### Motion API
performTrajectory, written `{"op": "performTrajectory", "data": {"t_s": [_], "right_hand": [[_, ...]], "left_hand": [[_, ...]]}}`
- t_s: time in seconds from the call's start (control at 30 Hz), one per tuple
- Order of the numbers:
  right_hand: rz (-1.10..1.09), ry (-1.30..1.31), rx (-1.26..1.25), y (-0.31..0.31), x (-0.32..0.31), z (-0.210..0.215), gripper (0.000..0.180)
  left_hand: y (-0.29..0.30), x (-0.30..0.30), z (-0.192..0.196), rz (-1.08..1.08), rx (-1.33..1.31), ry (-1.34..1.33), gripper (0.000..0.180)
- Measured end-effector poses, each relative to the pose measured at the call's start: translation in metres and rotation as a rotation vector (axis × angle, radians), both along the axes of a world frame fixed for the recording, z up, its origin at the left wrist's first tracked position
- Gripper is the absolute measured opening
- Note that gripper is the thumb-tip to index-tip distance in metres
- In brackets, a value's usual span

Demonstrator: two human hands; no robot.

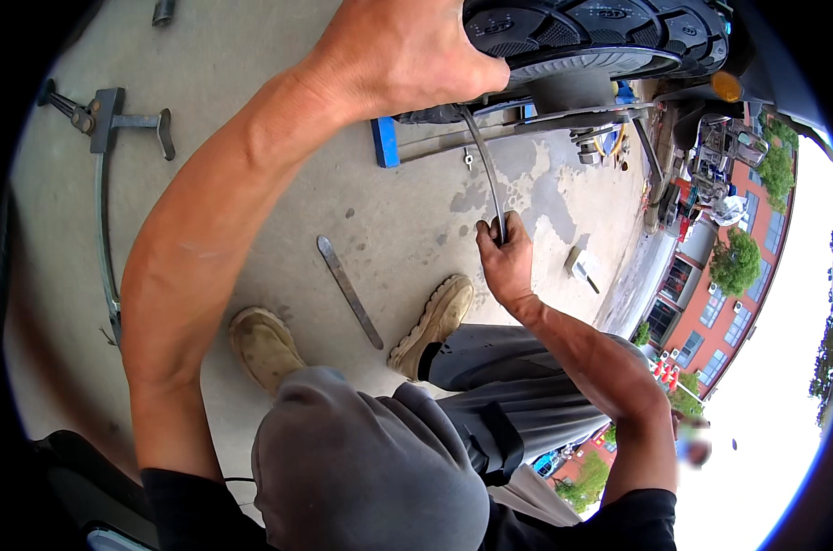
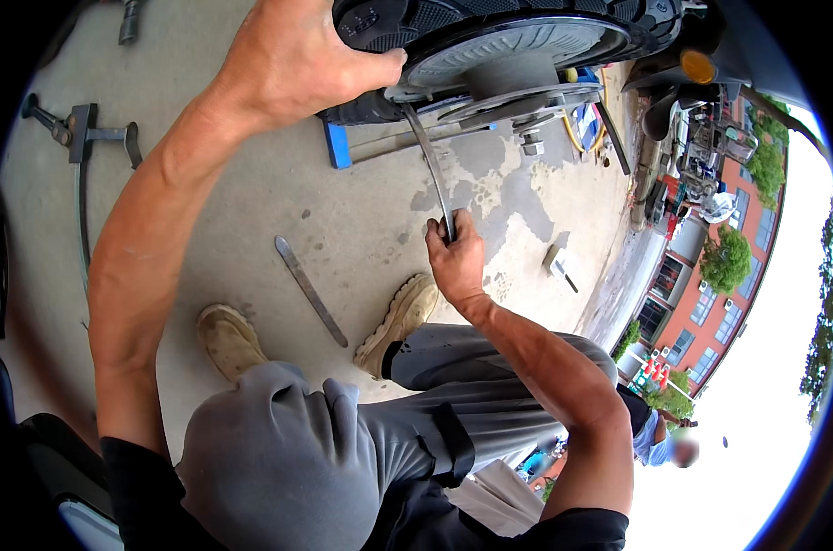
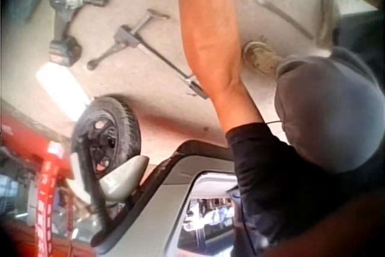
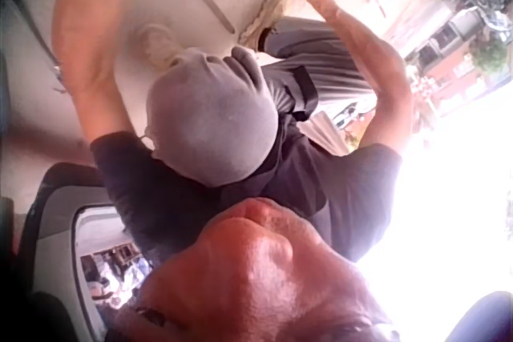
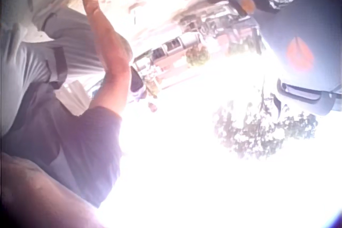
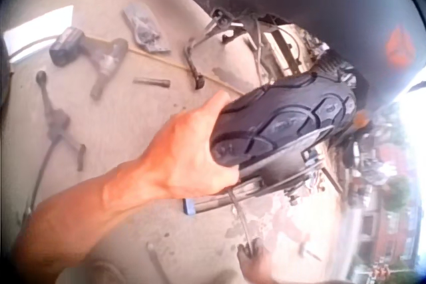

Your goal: The person mounts a tire onto a wheel rim using a tire lever and a blue tire mounting clamp. They pry the tire bead over the rim edge, rotate the tire to seat it, and then inflate the tire using an air hose to secure the bead.

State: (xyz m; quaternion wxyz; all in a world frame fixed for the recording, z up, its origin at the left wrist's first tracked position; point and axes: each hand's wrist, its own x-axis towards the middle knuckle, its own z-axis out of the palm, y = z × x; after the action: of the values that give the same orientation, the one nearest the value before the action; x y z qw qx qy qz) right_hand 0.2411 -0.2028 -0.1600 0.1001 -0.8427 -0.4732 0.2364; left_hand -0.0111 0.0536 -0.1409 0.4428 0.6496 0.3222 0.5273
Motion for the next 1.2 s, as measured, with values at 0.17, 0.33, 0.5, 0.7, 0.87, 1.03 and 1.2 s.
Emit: {"op": "performTrajectory", "data": {"t_s": [0.17, 0.33, 0.5, 0.7, 0.87, 1.03, 1.2], "right_hand": [[-0.149, 0.211, 0.121, -0.013, -0.035, -0.047, 0.030], [-0.277, 0.298, 0.193, -0.015, -0.079, -0.102, 0.028], [-0.326, 0.245, 0.227, -0.013, -0.082, -0.126, 0.026], [-0.342, 0.208, 0.349, -0.006, -0.099, -0.149, 0.024], [-0.266, 0.173, 0.269, -0.009, -0.083, -0.123, 0.023], [-0.253, 0.249, 0.245, -0.012, -0.085, -0.109, 0.027], [-0.337, 0.366, 0.272, -0.012, -0.103, -0.116, 0.028]], "left_hand": [[-0.010, -0.004, 0.015, 0.020, 0.001, -0.003, 0.059], [-0.014, -0.005, 0.015, 0.049, 0.041, 0.013, 0.058], [-0.019, -0.005, 0.026, 0.077, 0.024, -0.037, 0.059], [-0.005, -0.005, 0.011, 0.028, -0.029, 0.121, 0.063], [-0.027, -0.003, -0.033, 0.027, -0.068, 0.036, 0.083], [-0.039, 0.005, -0.071, 0.021, -0.178, -0.065, 0.093], [-0.039, 0.002, -0.060, 0.078, -0.183, 0.018, 0.082]]}}
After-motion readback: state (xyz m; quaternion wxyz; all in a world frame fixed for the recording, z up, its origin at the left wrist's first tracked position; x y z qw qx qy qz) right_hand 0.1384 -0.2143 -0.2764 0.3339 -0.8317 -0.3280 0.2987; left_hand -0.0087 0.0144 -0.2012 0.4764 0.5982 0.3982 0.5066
